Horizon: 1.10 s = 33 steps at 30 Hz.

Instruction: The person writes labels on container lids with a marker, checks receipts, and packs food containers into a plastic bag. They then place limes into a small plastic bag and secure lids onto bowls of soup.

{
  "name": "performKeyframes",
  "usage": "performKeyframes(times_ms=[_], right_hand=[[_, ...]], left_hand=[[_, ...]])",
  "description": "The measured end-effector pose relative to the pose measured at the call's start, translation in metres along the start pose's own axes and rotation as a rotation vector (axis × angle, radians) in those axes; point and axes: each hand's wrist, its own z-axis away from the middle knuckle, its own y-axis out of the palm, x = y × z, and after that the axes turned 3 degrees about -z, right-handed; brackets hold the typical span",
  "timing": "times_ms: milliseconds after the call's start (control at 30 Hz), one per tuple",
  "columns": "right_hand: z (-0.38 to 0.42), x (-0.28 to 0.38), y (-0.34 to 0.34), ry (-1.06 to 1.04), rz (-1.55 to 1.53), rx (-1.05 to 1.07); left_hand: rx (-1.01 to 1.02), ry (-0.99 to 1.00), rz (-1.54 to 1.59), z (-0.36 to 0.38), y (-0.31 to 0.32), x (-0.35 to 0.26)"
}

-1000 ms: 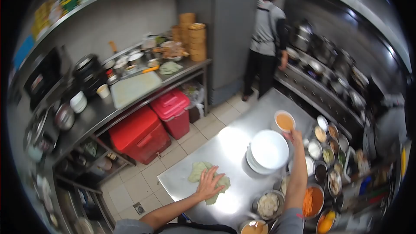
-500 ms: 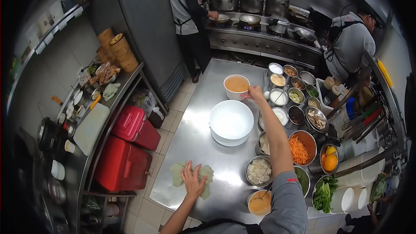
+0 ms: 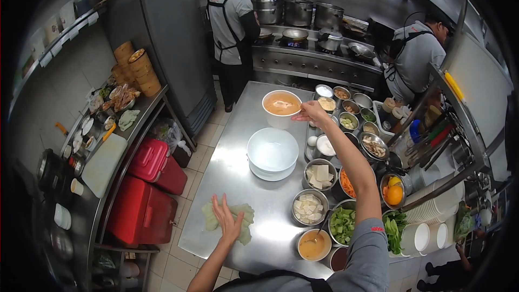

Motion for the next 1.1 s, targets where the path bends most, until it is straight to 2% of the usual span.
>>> performKeyframes(times_ms=[67, 133, 200, 233, 300, 400, 467, 500, 533, 733, 1100], right_hand=[[0.025, 0.012, 0.004, 0.027, -0.007, 0.017], [0.056, 0.021, 0.010, 0.044, 0.003, 0.037], [0.088, 0.027, 0.018, 0.041, 0.024, 0.058], [0.104, 0.027, 0.020, 0.051, 0.016, 0.070], [0.137, 0.025, 0.025, 0.071, -0.005, 0.088], [0.190, 0.013, 0.035, 0.070, -0.037, 0.088], [0.227, 0.006, 0.041, 0.080, -0.011, 0.109], [0.249, 0.006, 0.049, 0.100, 0.005, 0.055], [0.267, -0.001, 0.053, 0.095, -0.024, 0.047], [0.384, -0.032, 0.087, 0.095, 0.039, -0.075], [0.591, -0.104, 0.149, 0.043, 0.050, -0.501]], left_hand=[[-0.085, 0.005, 0.114, -0.031, -0.015, -0.042], [-0.079, 0.025, 0.264, -0.066, -0.019, -0.070], [0.091, -0.149, 0.565, -0.100, -0.012, -0.081], [0.188, -0.313, 0.884, -0.115, -0.012, -0.091], [0.352, -0.551, 1.181, -0.131, -0.017, -0.108], [0.459, -0.811, 1.396, -0.123, -0.028, -0.132], [0.627, -0.623, 1.507, -0.102, -0.032, -0.131], [0.713, -0.527, 1.562, -0.090, -0.033, -0.130], [0.719, -0.598, 1.518, -0.077, -0.046, -0.138], [0.928, -0.601, 1.493, -0.006, -0.070, -0.133], [1.428, -0.576, 1.414, 0.114, -0.108, -0.154]])
